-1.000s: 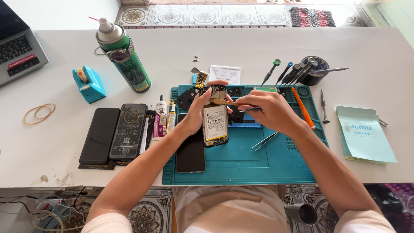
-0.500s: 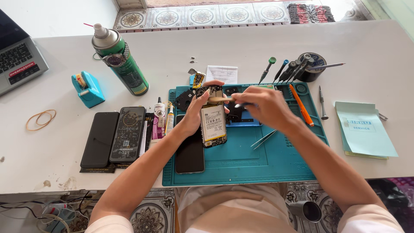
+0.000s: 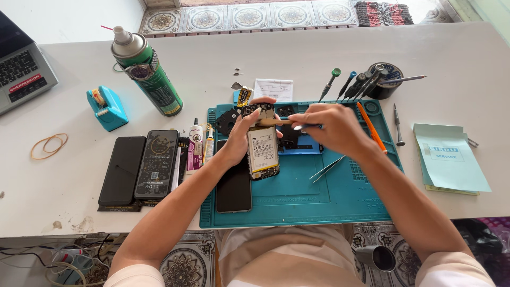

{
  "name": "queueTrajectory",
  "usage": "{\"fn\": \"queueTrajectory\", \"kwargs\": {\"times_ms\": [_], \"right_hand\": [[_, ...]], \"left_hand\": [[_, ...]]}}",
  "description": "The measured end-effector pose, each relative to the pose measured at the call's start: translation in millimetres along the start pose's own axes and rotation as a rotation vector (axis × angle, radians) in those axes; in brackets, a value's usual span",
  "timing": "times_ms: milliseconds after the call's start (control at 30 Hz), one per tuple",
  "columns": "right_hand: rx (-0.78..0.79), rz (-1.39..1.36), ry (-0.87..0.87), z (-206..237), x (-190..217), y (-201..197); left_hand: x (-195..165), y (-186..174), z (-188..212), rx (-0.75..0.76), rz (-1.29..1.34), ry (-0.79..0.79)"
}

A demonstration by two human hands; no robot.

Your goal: The person holds an opened smartphone and works a pry tool around the battery to loosen it, then brushes the battery and interior with a brush and uses a screwdriver on the frame. They continue prying until the battery separates from the phone and is set on the mat.

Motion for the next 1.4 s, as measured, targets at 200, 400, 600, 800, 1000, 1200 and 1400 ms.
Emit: {"fn": "queueTrajectory", "kwargs": {"times_ms": [200,400,600,800,1000,1200,1400], "right_hand": [[0.013,0.001,-0.068,4.5,13.1,1.2],[0.014,-0.023,-0.107,3.2,19.6,3.0],[0.05,0.004,0.094,-0.3,4.4,-8.3],[0.142,-0.077,0.241,1.9,0.2,-16.1],[0.106,-0.13,0.053,-3.0,-4.5,-31.8],[0.128,-0.082,0.228,-4.4,-3.7,-36.5],[0.085,-0.134,0.196,-6.7,4.2,-27.9]], "left_hand": [[-0.3,2.1,-0.2,-0.003,-0.001,0.022],[-0.2,2.3,-0.9,-0.011,0.011,0.002],[-0.6,4.0,-0.3,0.034,0.029,0.01],[-1.0,8.6,-1.5,0.034,0.07,-0.009],[-3.5,11.4,-2.2,0.029,0.071,-0.024],[-8.4,11.8,-3.1,0.025,0.063,-0.037],[-11.9,12.1,-1.6,0.042,0.08,-0.04]]}}
Point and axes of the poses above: each hand's wrist, its own z-axis away from the middle knuckle, its own y-axis out of the palm, x = y × z, the point moved 3 cm from there along -z, towards the middle knuckle, and after that the axes turned 2 degrees about -z, right-handed, at the moved point
